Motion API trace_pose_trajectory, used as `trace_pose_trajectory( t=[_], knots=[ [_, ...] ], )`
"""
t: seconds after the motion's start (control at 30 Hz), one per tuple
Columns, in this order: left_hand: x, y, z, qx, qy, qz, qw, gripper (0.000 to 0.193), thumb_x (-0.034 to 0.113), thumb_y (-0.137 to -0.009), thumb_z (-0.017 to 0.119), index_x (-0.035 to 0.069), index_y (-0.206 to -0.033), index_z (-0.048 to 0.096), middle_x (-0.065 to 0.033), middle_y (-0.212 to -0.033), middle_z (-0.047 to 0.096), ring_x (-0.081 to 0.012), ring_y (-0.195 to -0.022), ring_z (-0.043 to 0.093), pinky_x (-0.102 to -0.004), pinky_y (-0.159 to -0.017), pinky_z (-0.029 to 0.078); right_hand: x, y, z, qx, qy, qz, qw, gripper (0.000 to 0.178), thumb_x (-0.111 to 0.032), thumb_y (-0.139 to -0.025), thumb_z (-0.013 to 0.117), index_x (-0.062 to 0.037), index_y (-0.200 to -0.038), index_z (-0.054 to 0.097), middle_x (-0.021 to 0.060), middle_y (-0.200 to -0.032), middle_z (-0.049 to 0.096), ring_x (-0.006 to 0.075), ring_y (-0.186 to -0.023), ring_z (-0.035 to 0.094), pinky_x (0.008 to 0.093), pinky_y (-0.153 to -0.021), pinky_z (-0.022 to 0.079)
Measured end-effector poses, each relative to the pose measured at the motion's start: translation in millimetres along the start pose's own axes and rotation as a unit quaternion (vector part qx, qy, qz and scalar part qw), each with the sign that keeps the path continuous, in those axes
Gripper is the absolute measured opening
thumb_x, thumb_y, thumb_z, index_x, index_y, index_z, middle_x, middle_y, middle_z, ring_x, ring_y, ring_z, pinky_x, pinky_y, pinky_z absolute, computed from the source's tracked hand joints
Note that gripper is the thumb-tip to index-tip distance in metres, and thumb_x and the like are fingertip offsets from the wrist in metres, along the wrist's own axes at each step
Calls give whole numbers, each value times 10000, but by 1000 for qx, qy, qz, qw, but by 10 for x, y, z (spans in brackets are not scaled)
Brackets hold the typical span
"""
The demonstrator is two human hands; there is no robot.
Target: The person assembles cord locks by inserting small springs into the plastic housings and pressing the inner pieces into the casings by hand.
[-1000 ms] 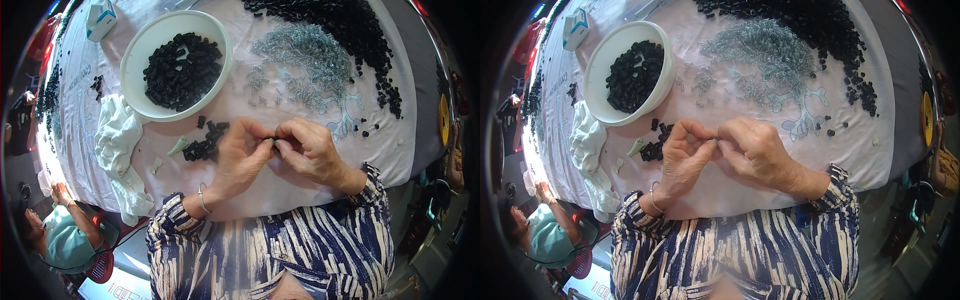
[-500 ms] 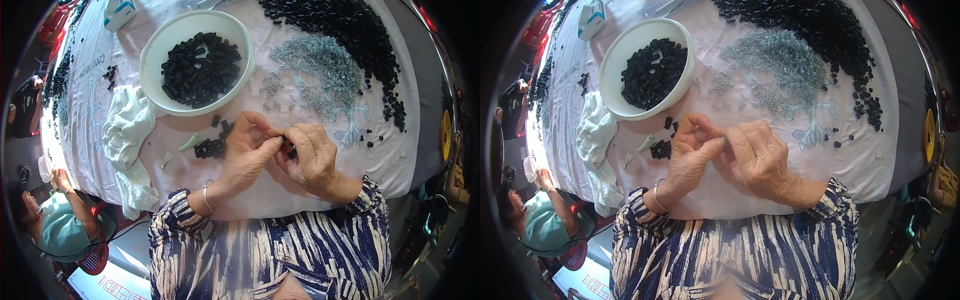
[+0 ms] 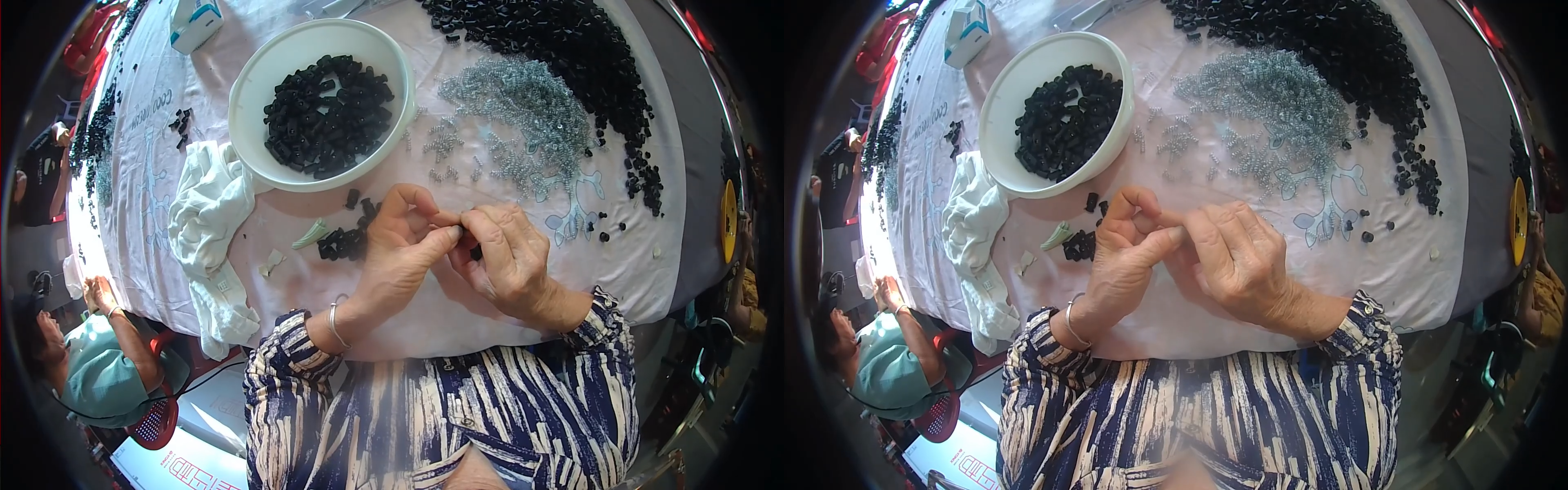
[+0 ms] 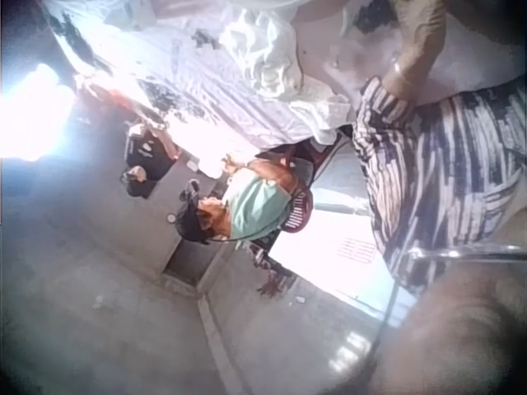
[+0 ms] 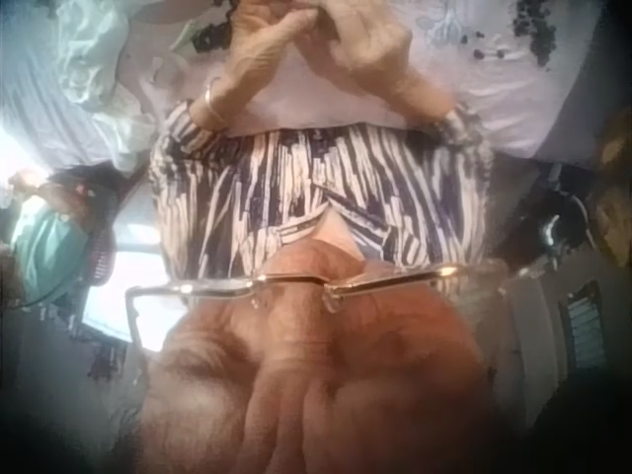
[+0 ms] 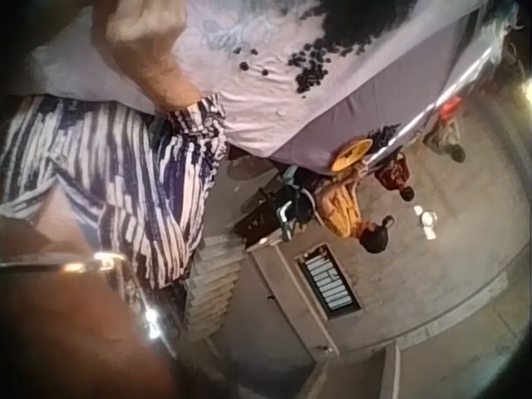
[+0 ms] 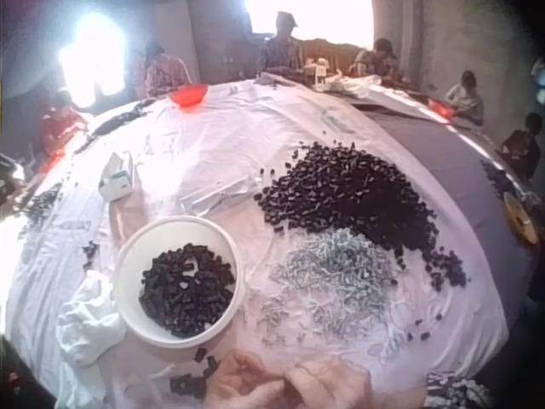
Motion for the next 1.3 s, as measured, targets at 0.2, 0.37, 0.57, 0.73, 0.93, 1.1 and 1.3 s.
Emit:
trace_pose_trajectory(
  t=[0.2, 0.37, 0.57, 0.73, 0.93, 1.1, 1.3],
  knots=[
    [-22, -17, -22, 4, 0, -2, 1000, 260, -55, -879, 561, 56, -1035, 384, -136, -995, 647, -140, -913, 613, -250, -796, 497, 11, 3, 31, 8, 1, 0, 1000, 406, 19, -614, 700, 80, -995, 573, 136, -823, 586, 261, -688, 602, 344, -587, 508],
    [-22, -1, -10, -2, 1, -5, 1000, 258, -41, -882, 574, 58, -1033, 390, -129, -992, 648, -139, -919, 613, -249, -803, 498, 42, -2, 18, 18, -9, -21, 1000, 403, 29, -605, 693, 81, -988, 577, 128, -806, 588, 249, -667, 602, 333, -566, 509],
    [-40, 8, -36, -17, -2, -12, 1000, 256, -25, -881, 593, 50, -1042, 408, -125, -986, 643, -138, -923, 614, -249, -811, 500, 29, 0, -26, 0, -14, -14, 1000, 396, 85, -602, 698, 53, -976, 571, 121, -806, 612, 242, -662, 624, 312, -568, 526],
    [-24, 16, -61, -33, -4, -33, 999, 260, 32, -903, 590, 21, -1112, 437, -111, -1000, 638, -137, -926, 615, -257, -788, 509, 22, -43, -34, 37, -34, -22, 998, 364, -3, -650, 733, 72, -973, 582, 124, -788, 605, 242, -677, 630, 315, -561, 523],
    [67, 15, -58, -78, -92, -119, 986, 294, 228, -969, 513, -44, -1034, 603, -81, -931, 664, -132, -832, 635, -249, -722, 512, 65, -46, -95, 30, -29, -23, 999, 373, -6, -646, 747, 75, -969, 578, 132, -802, 612, 253, -700, 638, 319, -591, 532],
    [116, 21, -12, -80, -142, -90, 983, 310, 227, -967, 512, -50, -1035, 632, -72, -895, 673, -119, -769, 628, -231, -695, 501, 61, -41, -130, 12, -45, -24, 999, 391, -10, -638, 758, 82, -970, 573, 135, -804, 613, 255, -704, 639, 318, -597, 533],
    [112, 18, -19, -73, -161, -71, 982, 265, 178, -950, 530, -41, -1039, 648, -60, -874, 675, -105, -762, 615, -230, -703, 494, 29, -39, -94, 12, -65, -10, 998, 420, -5, -638, 764, 87, -998, 567, 138, -832, 616, 257, -718, 638, 319, -610, 535]
  ],
)
Point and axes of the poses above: each hand's wrist, its own y-axis away from the middle knuckle, its own z-axis out of the palm, x = y × z, the point moved 1 cm from there along -y, towards the middle knuckle
